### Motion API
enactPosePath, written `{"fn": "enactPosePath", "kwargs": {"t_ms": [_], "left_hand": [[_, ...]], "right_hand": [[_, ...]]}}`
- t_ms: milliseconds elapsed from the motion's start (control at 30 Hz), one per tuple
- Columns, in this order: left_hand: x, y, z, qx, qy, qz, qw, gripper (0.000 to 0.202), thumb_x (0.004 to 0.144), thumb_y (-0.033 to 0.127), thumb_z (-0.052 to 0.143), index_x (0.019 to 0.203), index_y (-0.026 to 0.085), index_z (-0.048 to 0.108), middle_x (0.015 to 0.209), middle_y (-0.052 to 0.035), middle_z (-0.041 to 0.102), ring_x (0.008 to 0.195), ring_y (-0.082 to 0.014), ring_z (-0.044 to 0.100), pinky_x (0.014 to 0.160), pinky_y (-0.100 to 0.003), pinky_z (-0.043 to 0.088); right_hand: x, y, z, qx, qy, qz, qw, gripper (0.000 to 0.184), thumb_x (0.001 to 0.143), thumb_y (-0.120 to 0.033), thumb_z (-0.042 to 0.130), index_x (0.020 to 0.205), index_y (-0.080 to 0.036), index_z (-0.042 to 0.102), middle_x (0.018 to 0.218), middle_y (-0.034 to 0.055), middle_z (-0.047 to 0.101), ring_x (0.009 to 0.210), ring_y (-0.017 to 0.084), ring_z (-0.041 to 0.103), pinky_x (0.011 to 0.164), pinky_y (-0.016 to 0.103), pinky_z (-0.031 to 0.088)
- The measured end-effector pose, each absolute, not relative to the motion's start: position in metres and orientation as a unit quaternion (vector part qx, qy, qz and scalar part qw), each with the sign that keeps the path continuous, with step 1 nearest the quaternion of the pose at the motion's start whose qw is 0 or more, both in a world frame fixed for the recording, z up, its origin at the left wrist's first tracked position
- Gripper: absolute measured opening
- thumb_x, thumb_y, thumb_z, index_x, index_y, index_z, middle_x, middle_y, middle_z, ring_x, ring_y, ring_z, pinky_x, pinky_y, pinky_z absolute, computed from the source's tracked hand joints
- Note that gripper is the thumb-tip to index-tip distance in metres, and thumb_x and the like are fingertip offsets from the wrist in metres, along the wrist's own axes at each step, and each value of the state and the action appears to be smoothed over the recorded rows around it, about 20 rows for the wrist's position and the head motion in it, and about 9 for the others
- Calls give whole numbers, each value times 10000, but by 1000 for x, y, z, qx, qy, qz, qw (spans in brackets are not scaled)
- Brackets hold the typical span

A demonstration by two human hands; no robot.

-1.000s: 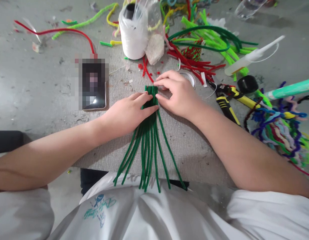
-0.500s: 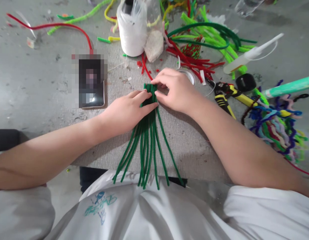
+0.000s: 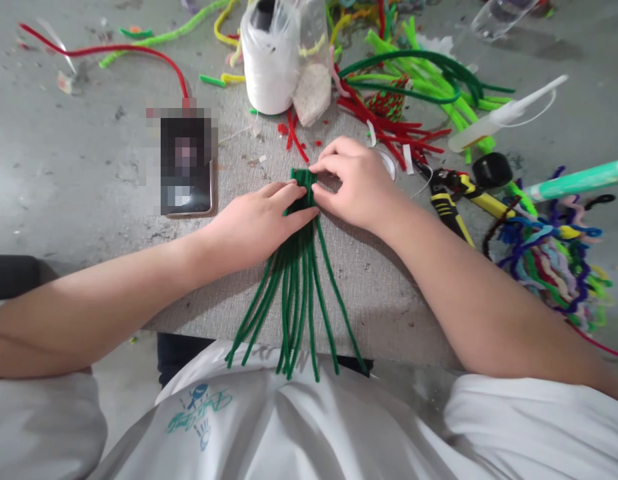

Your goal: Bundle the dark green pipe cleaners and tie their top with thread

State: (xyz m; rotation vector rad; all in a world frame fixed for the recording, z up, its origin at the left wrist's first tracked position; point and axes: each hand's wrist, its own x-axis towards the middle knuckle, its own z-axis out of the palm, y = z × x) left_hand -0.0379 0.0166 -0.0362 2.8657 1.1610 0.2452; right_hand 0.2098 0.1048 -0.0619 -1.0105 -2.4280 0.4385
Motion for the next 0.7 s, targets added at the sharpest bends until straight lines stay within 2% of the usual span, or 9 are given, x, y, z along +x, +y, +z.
{"fn": "enactPosePath", "kwargs": {"t_ms": [133, 300, 467, 567, 700], "left_hand": [[-37, 16, -40, 921, 378, 92, 20, 468, 1147, 152, 582, 1578, 268, 723, 1455, -170, 754, 1325, -322, 770, 1059, -462, 698], [-37, 16, -40, 926, 371, 73, -6, 446, 1172, 161, 547, 1574, 235, 724, 1472, -181, 752, 1335, -330, 769, 1021, -439, 705], [-38, 16, -40, 926, 371, 74, 4, 471, 1168, 155, 571, 1613, 239, 702, 1541, -191, 729, 1403, -337, 750, 1086, -469, 695], [-38, 17, -39, 930, 363, 63, -9, 468, 1181, 160, 549, 1621, 225, 697, 1546, -203, 727, 1405, -350, 754, 1071, -484, 706], [-38, 17, -38, 928, 366, 61, -7, 471, 1174, 152, 567, 1616, 239, 701, 1545, -193, 730, 1414, -345, 751, 1074, -477, 705]], "right_hand": [[210, 104, -64, -369, -884, 161, 239, 214, 989, -241, 742, 1161, -289, 858, 1262, 132, 789, 1152, 384, 741, 1027, 604, 655], [209, 102, -65, -369, -883, 157, 246, 211, 1031, -262, 714, 1178, -282, 863, 1258, 145, 797, 1192, 400, 739, 1076, 635, 640], [206, 96, -58, -393, -874, 165, 233, 259, 1059, -335, 716, 1249, -264, 878, 1305, 148, 801, 1220, 408, 736, 1099, 659, 625], [205, 95, -53, -411, -869, 178, 210, 302, 1064, -343, 721, 1305, -248, 876, 1337, 161, 797, 1208, 412, 738, 1075, 662, 627], [205, 96, -51, -413, -866, 186, 210, 296, 1060, -335, 749, 1329, -285, 863, 1340, 146, 807, 1163, 402, 755, 1007, 636, 648]]}}
